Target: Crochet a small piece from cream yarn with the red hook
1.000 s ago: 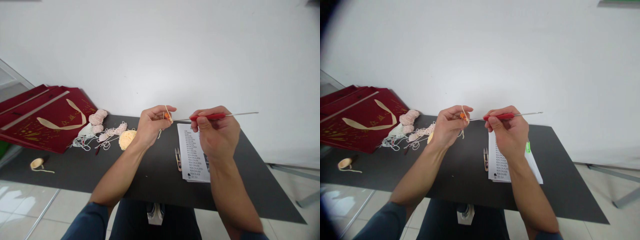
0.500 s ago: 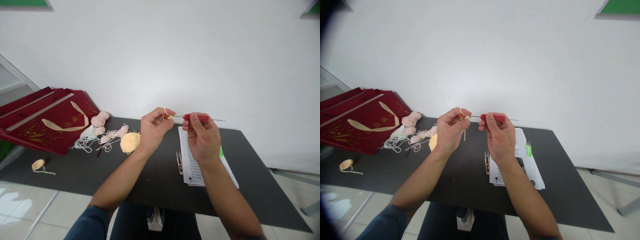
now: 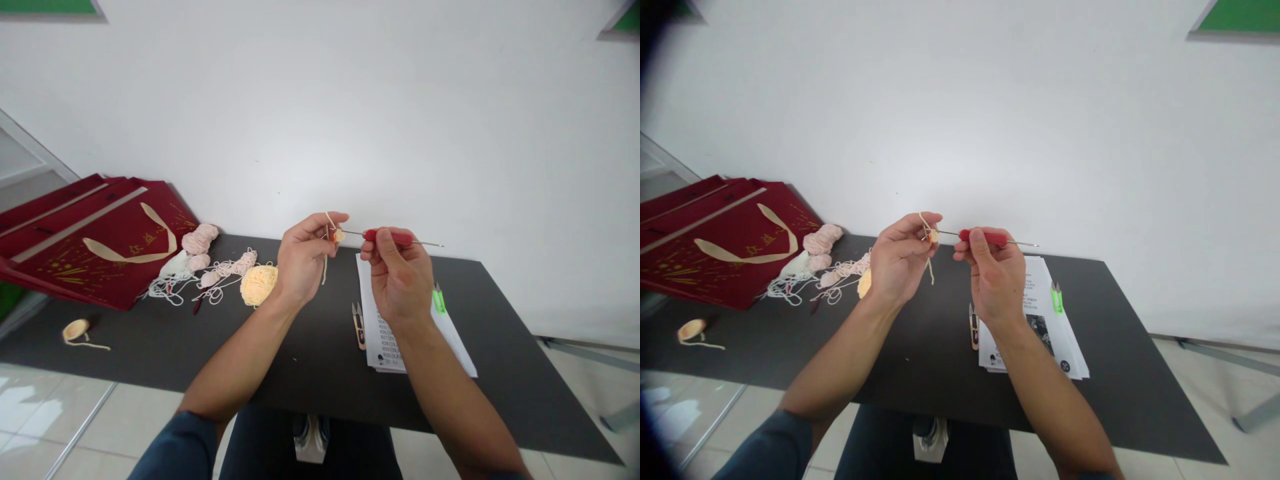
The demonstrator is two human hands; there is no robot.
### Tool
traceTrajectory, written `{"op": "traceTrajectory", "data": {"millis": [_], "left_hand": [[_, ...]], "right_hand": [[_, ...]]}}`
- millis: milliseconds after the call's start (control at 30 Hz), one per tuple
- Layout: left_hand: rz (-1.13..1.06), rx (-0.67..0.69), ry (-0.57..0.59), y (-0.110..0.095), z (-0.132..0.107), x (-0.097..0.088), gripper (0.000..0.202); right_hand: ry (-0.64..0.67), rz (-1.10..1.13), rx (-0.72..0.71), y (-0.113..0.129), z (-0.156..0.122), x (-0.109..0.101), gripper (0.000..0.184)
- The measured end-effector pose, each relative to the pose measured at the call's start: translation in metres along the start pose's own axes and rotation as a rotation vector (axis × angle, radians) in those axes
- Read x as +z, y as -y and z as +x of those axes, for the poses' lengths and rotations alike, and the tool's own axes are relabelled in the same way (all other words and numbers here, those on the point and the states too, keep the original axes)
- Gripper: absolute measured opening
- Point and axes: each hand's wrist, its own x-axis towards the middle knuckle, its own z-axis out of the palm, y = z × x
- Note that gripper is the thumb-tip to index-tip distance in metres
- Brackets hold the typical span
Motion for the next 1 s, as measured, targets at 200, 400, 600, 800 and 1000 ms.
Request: {"op": "traceTrajectory", "data": {"millis": [200,400,600,800,1000], "left_hand": [[0.066,0.074,-0.021,0.002,-0.002,-0.001,0.025],[0.199,0.146,-0.074,0.009,-0.002,-0.002,0.026],[0.243,0.160,-0.097,0.009,-0.002,0.000,0.036],[0.083,0.136,-0.094,0.012,-0.001,0.002,0.031],[-0.106,-0.006,-0.111,0.006,-0.001,0.009,0.037]], "right_hand": [[-0.002,-0.006,-0.022,-0.004,-0.001,0.000,0.019],[-0.013,-0.003,-0.020,-0.005,-0.001,0.002,0.018],[-0.027,-0.027,-0.035,-0.004,-0.003,0.006,0.019],[-0.061,-0.086,-0.151,-0.007,-0.011,0.010,0.013],[-0.012,-0.465,-0.589,-0.018,-0.025,0.000,0.019]]}}
